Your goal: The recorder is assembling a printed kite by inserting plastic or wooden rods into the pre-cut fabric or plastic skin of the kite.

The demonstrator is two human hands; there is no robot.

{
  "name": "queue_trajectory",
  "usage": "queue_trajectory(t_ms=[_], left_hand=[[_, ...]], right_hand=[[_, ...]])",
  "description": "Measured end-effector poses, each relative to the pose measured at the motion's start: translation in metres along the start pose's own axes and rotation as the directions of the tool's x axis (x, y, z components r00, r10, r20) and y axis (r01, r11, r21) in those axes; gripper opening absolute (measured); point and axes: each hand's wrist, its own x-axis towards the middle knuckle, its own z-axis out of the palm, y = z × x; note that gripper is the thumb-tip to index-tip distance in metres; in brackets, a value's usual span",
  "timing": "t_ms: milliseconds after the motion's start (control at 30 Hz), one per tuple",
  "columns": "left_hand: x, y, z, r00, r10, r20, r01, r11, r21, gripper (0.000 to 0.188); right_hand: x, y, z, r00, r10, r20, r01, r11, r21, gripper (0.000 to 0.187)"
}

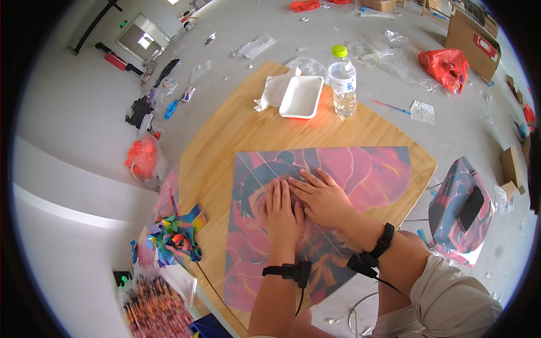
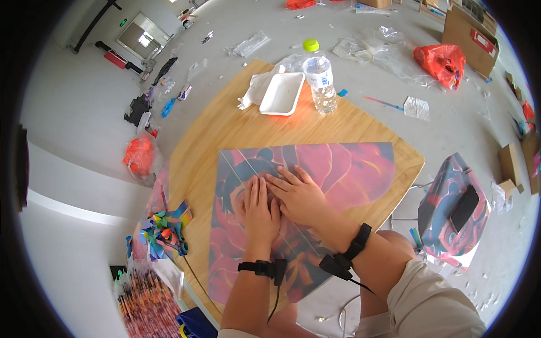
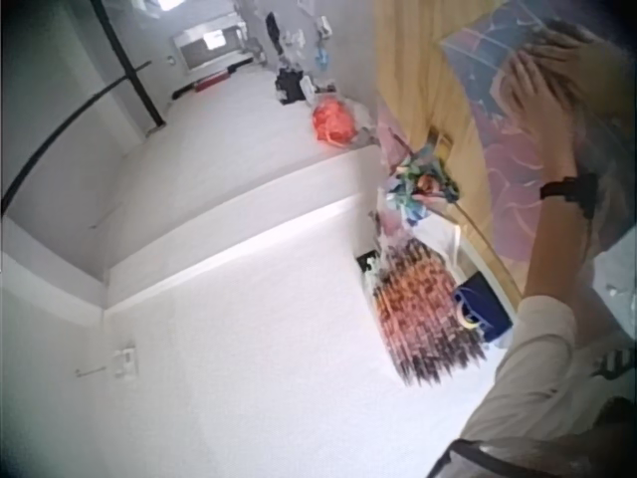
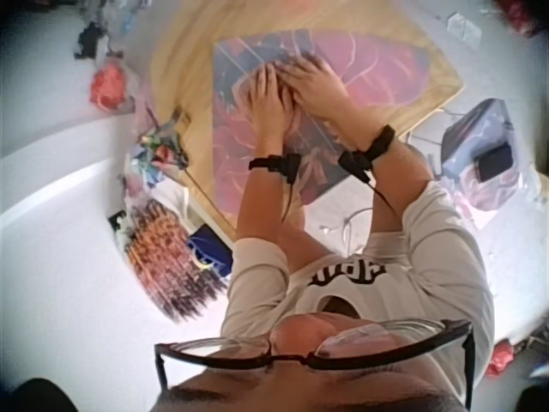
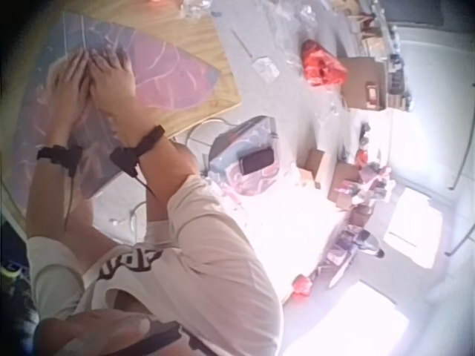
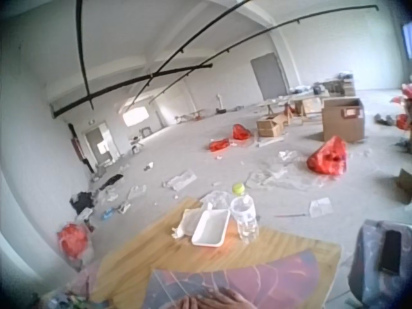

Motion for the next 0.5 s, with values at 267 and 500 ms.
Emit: queue_trajectory(t_ms=[267, 500], left_hand=[[-0.0001, -0.0021, 0.0016, 1.0, -0.003, 0.008, 0.003, 0.999, -0.039, 0.061], [-0.0001, -0.0023, 0.0018, 1.0, -0.004, 0.01, 0.005, 0.998, -0.055, 0.061]], right_hand=[[-0.0007, 0.0019, 0.0002, 1.0, 0.002, -0.006, -0.002, 0.999, 0.05, 0.054], [-0.0006, 0.0025, 0.0013, 1.0, 0.011, 0.011, -0.012, 0.998, 0.06, 0.054]])
